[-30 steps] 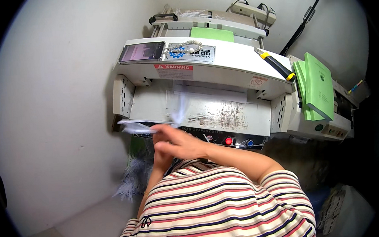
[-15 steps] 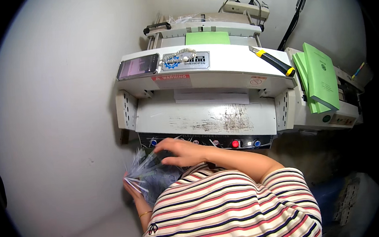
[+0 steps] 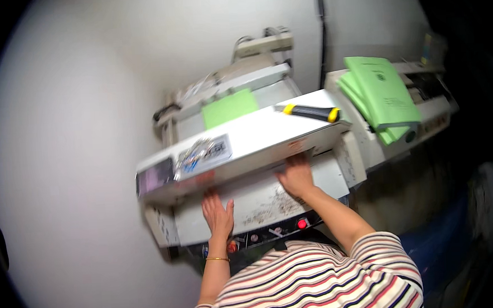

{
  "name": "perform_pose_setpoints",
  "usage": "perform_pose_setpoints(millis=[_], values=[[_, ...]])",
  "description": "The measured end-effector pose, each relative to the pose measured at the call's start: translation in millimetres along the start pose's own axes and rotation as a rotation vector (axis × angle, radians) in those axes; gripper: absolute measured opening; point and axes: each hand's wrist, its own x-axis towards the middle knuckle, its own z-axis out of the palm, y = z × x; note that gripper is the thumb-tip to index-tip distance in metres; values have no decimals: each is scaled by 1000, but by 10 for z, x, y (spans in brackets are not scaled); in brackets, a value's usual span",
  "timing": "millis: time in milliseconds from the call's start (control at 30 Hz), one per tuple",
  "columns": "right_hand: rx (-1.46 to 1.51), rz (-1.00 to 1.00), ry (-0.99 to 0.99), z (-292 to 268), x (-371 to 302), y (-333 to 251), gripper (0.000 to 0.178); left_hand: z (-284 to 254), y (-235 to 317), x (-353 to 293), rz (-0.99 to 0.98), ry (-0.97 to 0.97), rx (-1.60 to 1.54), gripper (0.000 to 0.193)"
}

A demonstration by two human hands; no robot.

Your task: The person loads green folders into an electric paper cutter, aligns them, and operates the machine to trim the edges. They repeatedly remove cut pieces, reposition the folders, and continue cutting until the desired size is achieved.

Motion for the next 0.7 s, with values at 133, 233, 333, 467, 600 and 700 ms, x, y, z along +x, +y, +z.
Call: perform_pose_setpoints(millis=[133, 233, 333, 467, 600, 700], values=[[63, 33, -177, 72, 406, -79, 70, 431, -261, 469, 78, 93, 196, 67], [8, 8, -15, 176, 405, 52, 65, 367, -146, 811, 80, -121, 100, 65], [31, 36, -59, 180, 428, 154, 63, 380, -97, 917, 56, -159, 35, 66], [123, 67, -175, -40, 348, 93, 58, 235, -4, 753, 64, -58, 21, 56], [97, -54, -42, -1, -113, 77, 48, 260, -98, 342, 126, 35, 20, 67], [210, -8, -5, -215, -393, -112, 39, 130, -60, 6, 13, -111, 16, 83]])
